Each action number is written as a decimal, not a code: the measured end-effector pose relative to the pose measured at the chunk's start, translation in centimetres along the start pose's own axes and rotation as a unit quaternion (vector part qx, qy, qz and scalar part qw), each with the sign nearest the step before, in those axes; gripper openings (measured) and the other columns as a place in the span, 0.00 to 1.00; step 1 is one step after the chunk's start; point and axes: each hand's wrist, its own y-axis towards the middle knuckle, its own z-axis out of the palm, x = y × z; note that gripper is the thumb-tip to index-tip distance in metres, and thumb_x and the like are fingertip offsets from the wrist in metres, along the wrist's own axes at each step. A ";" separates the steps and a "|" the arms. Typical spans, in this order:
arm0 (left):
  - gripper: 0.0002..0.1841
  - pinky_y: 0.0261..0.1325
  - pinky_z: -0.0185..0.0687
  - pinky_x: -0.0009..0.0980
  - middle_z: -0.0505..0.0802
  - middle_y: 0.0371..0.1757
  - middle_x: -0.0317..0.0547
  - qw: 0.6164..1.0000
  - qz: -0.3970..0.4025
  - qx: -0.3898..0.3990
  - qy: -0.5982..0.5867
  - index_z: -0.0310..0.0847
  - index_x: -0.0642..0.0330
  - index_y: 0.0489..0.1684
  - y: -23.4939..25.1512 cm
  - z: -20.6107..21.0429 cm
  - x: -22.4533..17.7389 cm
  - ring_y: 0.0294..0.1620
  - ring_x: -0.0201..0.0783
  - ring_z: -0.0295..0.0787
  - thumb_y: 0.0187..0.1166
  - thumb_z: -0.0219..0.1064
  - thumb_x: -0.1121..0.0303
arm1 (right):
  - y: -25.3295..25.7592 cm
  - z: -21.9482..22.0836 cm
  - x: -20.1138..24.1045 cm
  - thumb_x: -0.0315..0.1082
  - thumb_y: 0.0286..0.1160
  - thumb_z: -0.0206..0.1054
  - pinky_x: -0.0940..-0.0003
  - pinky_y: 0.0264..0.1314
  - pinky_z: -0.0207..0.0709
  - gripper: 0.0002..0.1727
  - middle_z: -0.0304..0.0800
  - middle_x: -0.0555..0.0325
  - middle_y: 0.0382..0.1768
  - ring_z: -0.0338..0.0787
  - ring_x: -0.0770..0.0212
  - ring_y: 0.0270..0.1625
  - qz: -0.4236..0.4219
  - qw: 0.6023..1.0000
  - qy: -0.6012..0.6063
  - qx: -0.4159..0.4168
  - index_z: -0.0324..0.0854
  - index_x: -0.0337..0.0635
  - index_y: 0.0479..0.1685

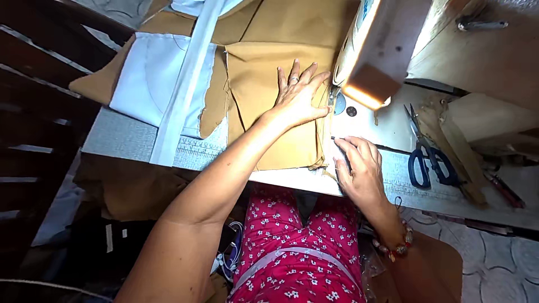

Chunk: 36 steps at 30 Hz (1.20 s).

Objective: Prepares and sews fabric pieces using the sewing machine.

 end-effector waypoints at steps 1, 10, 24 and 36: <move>0.45 0.84 0.18 0.79 0.58 0.95 0.56 1.000 -0.004 0.005 -0.007 0.60 0.45 0.92 -0.6 -0.1 -0.5 0.96 0.68 0.34 0.71 0.71 0.42 | -0.6 0.0 0.2 0.36 0.78 0.61 0.34 0.76 0.67 0.20 0.87 0.41 0.66 0.79 0.33 0.75 -0.008 1.000 0.006 -0.008 0.89 0.42 0.64; 0.24 0.89 0.33 0.69 0.73 0.88 0.54 0.996 0.065 0.010 -0.067 0.86 0.49 0.72 -8.7 1.7 -1.9 0.94 0.63 0.51 0.78 0.60 0.58 | -3.6 0.8 1.3 0.30 0.76 0.63 0.31 0.77 0.65 0.14 0.91 0.40 0.58 0.83 0.32 0.70 -0.047 0.997 0.009 -0.053 0.94 0.45 0.51; 0.23 0.87 0.36 0.73 0.83 0.80 0.51 0.986 0.153 -0.048 -0.040 0.88 0.52 0.67 -8.7 2.2 0.1 0.89 0.66 0.62 0.80 0.57 0.54 | -3.2 0.7 1.0 0.29 0.73 0.61 0.23 0.78 0.58 0.17 0.91 0.40 0.58 0.83 0.29 0.70 -0.075 0.996 -0.034 -0.046 0.93 0.50 0.53; 0.16 0.85 0.46 0.72 0.88 0.73 0.51 0.994 0.099 -0.041 -0.016 0.93 0.55 0.52 -9.6 1.8 -2.0 0.86 0.64 0.69 0.82 0.59 0.60 | 0.1 -1.9 0.6 0.18 0.75 0.56 0.39 0.69 0.67 0.25 0.87 0.38 0.60 0.83 0.35 0.64 -0.074 0.996 0.039 0.011 0.87 0.42 0.68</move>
